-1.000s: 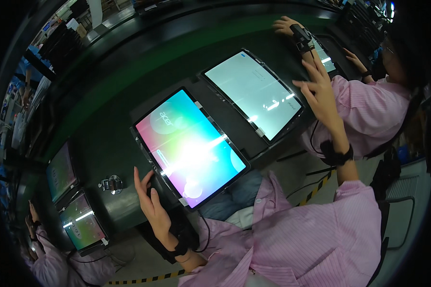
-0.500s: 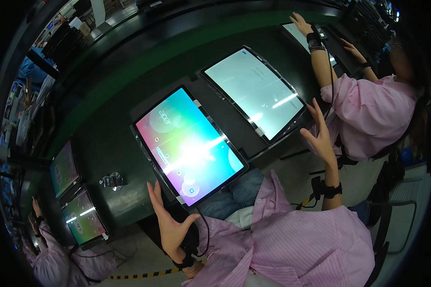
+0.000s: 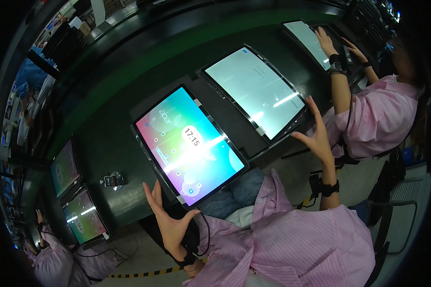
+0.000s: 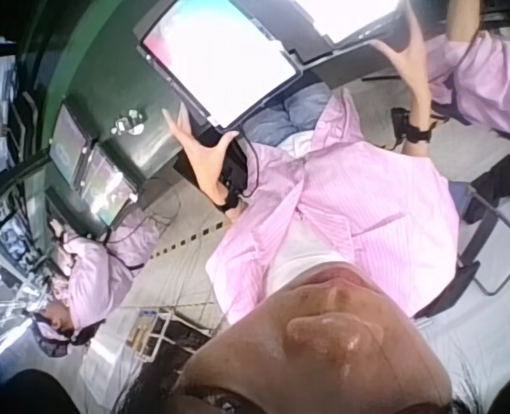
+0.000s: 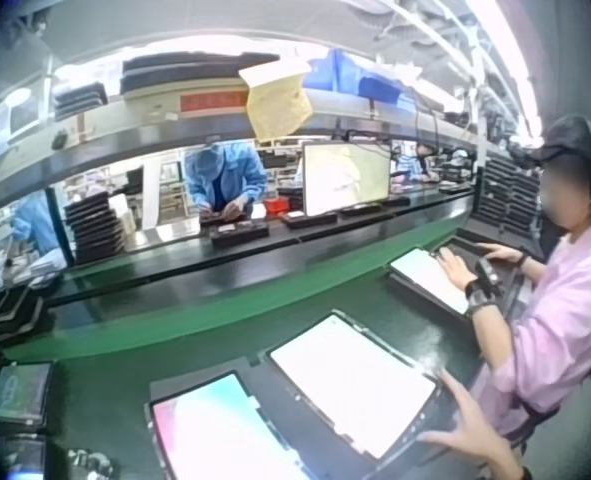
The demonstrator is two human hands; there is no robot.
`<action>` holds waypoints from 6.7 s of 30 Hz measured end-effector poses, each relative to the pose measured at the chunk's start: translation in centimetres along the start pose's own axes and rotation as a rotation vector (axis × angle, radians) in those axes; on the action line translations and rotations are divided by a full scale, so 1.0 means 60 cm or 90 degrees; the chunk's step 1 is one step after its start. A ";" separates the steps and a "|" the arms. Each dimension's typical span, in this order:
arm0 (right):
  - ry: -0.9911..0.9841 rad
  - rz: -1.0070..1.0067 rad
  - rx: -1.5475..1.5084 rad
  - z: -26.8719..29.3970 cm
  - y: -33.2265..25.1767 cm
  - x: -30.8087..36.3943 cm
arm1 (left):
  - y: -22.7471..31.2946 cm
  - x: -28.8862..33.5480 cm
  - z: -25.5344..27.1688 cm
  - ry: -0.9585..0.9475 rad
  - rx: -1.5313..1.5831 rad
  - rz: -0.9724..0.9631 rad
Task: Assembling, cleaning, and testing tablet computers on a factory production line.
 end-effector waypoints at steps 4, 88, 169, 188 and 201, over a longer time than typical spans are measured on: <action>0.010 -0.067 0.001 -0.005 -0.006 0.002 | -0.006 0.002 -0.002 0.017 -0.007 -0.005; -0.117 0.172 -0.039 -0.120 -0.256 0.011 | 0.024 0.006 0.011 0.148 -0.016 0.304; -0.258 0.424 0.339 -0.481 -0.167 -0.326 | 0.028 0.029 0.167 0.493 -0.392 -0.014; -0.580 0.596 -0.134 -0.686 -0.648 -0.155 | -0.250 0.047 0.337 0.739 0.420 0.354; -0.620 0.535 -0.128 -0.844 -0.754 0.007 | -0.191 0.115 0.326 0.989 0.457 0.320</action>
Point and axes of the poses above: each hand's wrist, its own x-axis away from the middle knuckle, its own z-axis out of the back of the hand, y = z × x, the point moved 3 cm from there along -x, towards the middle knuckle, and after that the axes turned 15 degrees about y, right-handed, at the moved point
